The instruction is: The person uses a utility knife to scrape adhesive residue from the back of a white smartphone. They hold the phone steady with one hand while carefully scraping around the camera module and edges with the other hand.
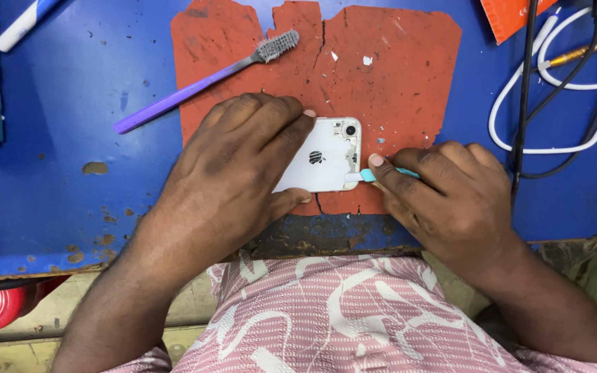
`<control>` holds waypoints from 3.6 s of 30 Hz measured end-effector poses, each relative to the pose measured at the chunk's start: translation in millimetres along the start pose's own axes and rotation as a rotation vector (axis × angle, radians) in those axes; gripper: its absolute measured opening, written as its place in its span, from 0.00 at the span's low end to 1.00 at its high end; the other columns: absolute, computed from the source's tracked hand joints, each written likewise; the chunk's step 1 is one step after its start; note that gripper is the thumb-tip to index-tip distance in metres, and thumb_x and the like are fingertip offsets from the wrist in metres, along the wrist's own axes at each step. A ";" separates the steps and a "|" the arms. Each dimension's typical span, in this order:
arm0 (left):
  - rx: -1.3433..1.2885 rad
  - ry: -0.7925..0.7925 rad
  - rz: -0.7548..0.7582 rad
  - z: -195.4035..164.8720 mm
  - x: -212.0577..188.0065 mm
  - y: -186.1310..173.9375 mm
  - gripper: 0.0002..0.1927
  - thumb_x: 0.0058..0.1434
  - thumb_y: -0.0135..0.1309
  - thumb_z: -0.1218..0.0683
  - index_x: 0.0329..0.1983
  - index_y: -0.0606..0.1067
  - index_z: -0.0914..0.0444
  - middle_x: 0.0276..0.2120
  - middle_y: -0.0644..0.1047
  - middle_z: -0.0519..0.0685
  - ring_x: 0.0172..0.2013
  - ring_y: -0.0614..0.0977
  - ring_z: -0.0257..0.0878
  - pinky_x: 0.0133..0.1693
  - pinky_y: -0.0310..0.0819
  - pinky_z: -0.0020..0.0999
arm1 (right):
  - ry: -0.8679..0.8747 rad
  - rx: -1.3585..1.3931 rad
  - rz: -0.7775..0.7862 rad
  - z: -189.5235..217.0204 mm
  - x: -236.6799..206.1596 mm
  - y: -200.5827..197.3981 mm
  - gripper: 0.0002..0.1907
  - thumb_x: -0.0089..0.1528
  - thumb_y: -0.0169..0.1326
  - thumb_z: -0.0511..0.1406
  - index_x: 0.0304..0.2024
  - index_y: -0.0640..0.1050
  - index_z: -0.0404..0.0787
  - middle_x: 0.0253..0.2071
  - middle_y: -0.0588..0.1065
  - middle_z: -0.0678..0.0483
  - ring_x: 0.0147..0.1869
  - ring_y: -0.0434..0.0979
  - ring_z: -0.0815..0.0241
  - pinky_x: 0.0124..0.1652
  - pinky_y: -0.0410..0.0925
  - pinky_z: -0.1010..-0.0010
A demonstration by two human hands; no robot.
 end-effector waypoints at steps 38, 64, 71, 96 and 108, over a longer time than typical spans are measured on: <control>0.125 -0.032 -0.042 -7.0 0.2 -1.4 0.41 0.47 0.71 0.46 0.57 0.71 0.76 0.49 0.70 0.62 0.47 0.71 0.55 0.51 0.69 0.44 | 0.566 0.675 -0.070 -46.5 -18.6 1.5 0.22 0.66 0.55 0.21 0.63 0.75 0.33 0.44 0.81 0.49 0.35 0.80 0.68 0.32 0.74 0.80; 0.009 0.093 0.075 -13.7 -4.3 -1.7 0.40 0.53 0.63 0.45 0.63 0.69 0.74 0.53 0.71 0.57 0.53 0.71 0.50 0.56 0.64 0.46 | 0.115 0.198 0.068 -28.3 42.1 -11.8 0.20 0.52 0.66 0.27 0.47 0.85 0.44 0.36 0.79 0.55 0.36 0.78 0.62 0.33 0.71 0.71; -0.025 0.077 0.098 -12.1 -4.2 -3.0 0.40 0.50 0.63 0.48 0.63 0.69 0.73 0.52 0.71 0.56 0.53 0.72 0.50 0.56 0.64 0.45 | 0.034 0.136 0.016 -17.3 49.8 -13.9 0.18 0.51 0.67 0.28 0.44 0.84 0.41 0.36 0.79 0.53 0.34 0.77 0.60 0.30 0.70 0.70; -0.016 0.063 0.090 -8.8 -2.2 -1.1 0.42 0.42 0.67 0.51 0.62 0.71 0.71 0.50 0.71 0.54 0.52 0.72 0.49 0.56 0.66 0.45 | -0.198 0.006 0.019 1.8 59.4 -19.7 0.15 0.52 0.68 0.31 0.43 0.86 0.40 0.34 0.79 0.56 0.32 0.75 0.63 0.28 0.68 0.69; -0.048 0.030 0.094 -6.4 0.3 -3.5 0.43 0.39 0.70 0.51 0.61 0.71 0.69 0.51 0.72 0.53 0.52 0.73 0.48 0.56 0.66 0.45 | 0.081 0.438 0.352 -45.2 74.5 10.7 0.13 0.55 0.65 0.31 0.43 0.85 0.39 0.37 0.81 0.52 0.33 0.82 0.59 0.31 0.74 0.72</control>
Point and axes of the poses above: each hand's wrist, its own x-axis towards the middle knuckle, its own y-axis out of the palm, z = x × y, the point moved 9 cm from there along x, towards the middle knuckle
